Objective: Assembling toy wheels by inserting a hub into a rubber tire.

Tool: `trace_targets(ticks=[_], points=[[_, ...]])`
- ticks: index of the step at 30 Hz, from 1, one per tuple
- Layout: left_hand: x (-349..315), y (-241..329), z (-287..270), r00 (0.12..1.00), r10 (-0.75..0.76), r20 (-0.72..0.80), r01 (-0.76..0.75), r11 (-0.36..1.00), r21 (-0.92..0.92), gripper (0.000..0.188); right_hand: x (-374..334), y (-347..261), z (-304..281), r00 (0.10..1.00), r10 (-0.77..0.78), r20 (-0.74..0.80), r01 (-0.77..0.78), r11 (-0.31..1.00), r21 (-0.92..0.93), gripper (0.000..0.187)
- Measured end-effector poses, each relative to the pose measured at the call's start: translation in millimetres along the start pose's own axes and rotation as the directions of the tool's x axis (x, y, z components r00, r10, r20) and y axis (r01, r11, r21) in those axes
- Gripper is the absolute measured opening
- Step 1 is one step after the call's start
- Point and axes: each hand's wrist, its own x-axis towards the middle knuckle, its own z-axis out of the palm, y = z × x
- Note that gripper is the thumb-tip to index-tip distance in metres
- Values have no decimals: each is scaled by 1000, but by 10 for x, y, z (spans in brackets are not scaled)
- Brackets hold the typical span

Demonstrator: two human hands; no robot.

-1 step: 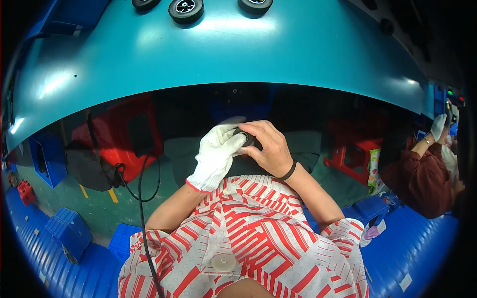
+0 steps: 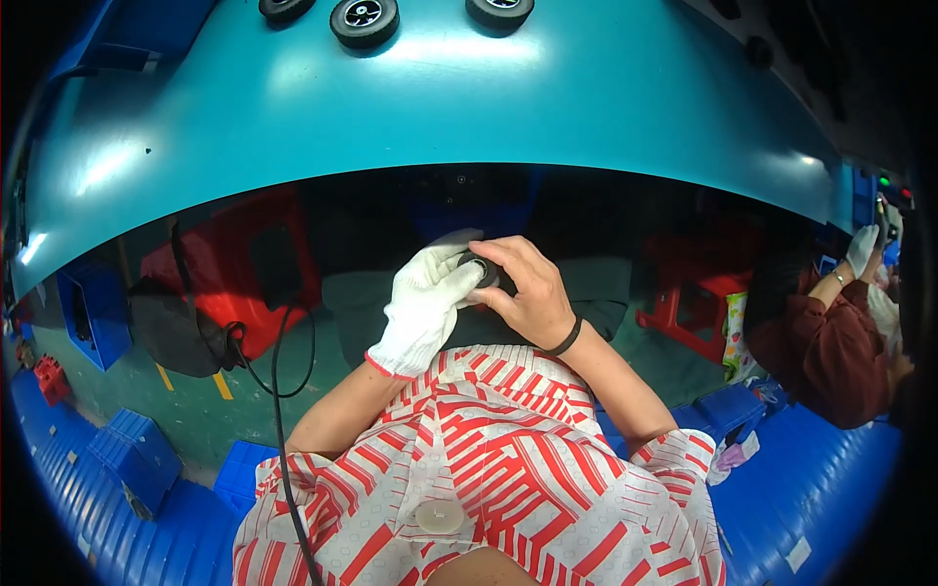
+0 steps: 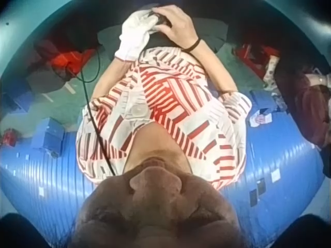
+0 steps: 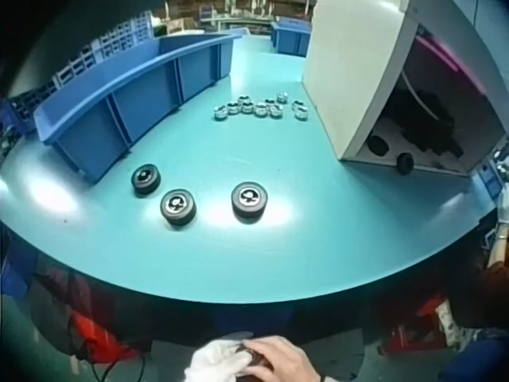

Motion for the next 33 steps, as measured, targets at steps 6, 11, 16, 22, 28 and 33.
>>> trace_targets(ticks=[6,11,16,22,28,33], points=[[-7,10,7,999,-48,10,48,993,-109,32,-34,9,17,994,11,-106,-16,999,-48,46],[-17,59,7,998,-69,-4,68,995,-79,30,-38,49,35,998,5,-63,-4,1000,21,47],[8,102,77,1000,0,6,-1,985,173,37,-10,-6,-1,997,39,-65,-41,999,-27,47],[-114,225,75,995,97,-31,-92,985,148,42,-92,11,-100,881,459,116,-434,684,587,46],[-122,295,-7,946,308,-103,-263,912,313,43,-171,161,-155,856,230,464,-473,-17,881,46],[-173,303,3,976,214,-52,-193,945,263,43,-168,85,-117,823,191,535,-515,-148,844,44]])
